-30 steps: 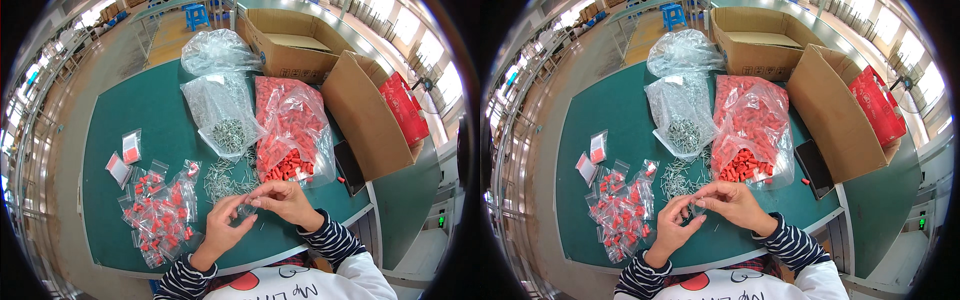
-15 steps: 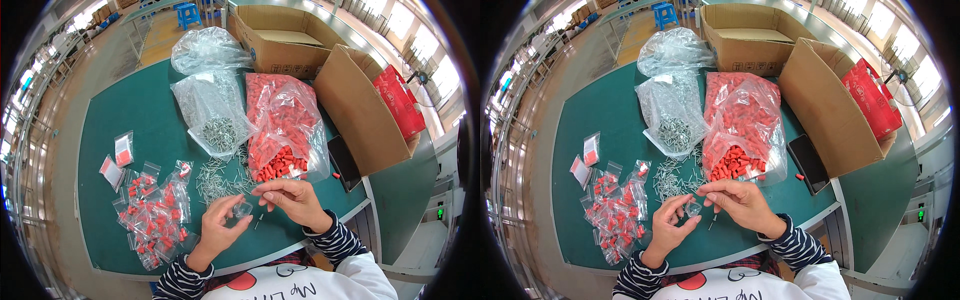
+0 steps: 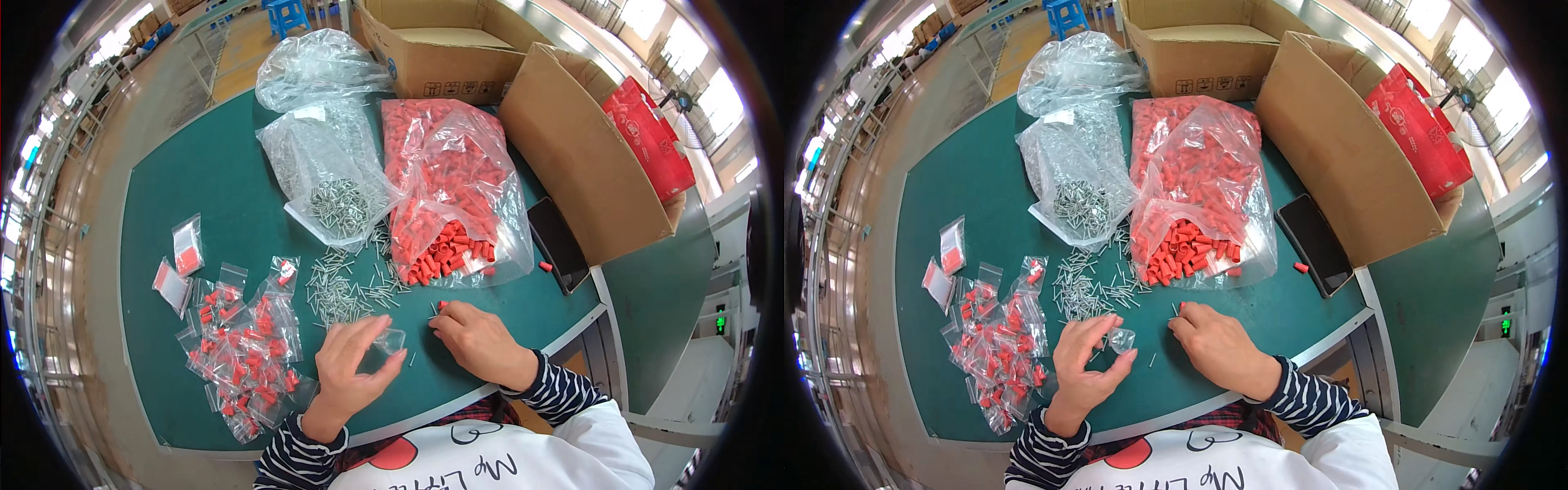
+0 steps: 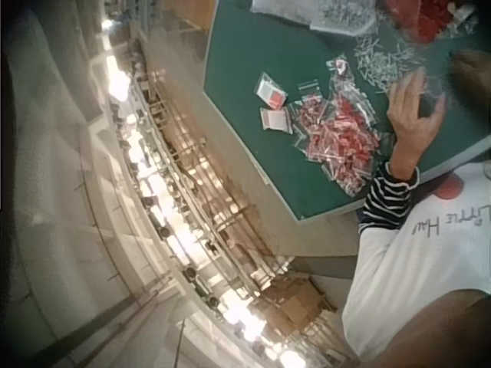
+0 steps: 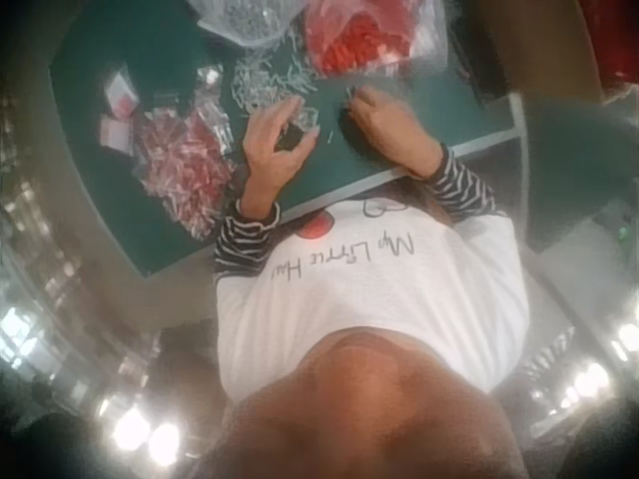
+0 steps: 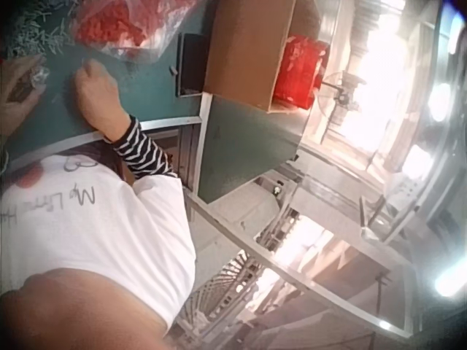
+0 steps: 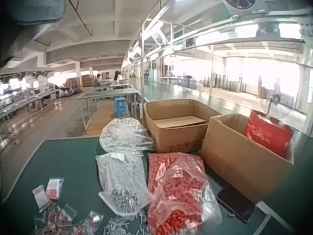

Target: The person packs screws and plastic anchors into small zip bags and seals them by hand. The person then gathers the packed bags and places them into a basket.

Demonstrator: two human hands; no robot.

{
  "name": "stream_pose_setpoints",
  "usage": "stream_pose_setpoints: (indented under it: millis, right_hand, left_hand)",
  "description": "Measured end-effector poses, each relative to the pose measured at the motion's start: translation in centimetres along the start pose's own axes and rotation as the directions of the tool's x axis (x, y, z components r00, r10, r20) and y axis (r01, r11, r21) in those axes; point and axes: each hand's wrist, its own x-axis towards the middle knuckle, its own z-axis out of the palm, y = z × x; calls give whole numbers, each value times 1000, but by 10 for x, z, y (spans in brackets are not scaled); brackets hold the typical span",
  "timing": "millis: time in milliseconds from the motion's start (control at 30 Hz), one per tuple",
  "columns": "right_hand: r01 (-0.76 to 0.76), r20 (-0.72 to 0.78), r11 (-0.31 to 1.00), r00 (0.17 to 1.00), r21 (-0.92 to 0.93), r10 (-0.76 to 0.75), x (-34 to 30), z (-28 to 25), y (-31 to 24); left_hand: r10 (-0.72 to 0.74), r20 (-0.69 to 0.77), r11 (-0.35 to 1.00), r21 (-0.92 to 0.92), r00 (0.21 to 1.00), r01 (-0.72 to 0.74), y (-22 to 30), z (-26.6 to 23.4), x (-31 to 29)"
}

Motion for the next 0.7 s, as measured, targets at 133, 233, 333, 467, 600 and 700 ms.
stream_pose_setpoints:
  millis: [133,233,333,467,600,700]
  right_hand:
    - [-1,-2,1000,1000,3,1,6,-3,-1]
    - [-3,-34,997,999,-83,1,8,-5,1]
    - [48,-57,981,997,-187,-60,11,-2,4]
    - [158,58,932,987,-326,-147,24,-11,2]
    - [222,97,930,975,-294,-202,31,-8,4]
    - [165,-97,986,982,-2,-164,33,-13,0]
  left_hand:
    - [-72,19,995,-61,997,73,1,-3,-1]
    - [-110,48,988,-107,993,115,3,-3,0]
    - [-111,78,981,-150,991,121,4,0,0]
    - [-119,102,977,-168,988,135,5,-1,0]
    - [-116,113,980,-151,987,132,5,-1,0]
    - [-124,106,979,-148,987,139,3,2,0]
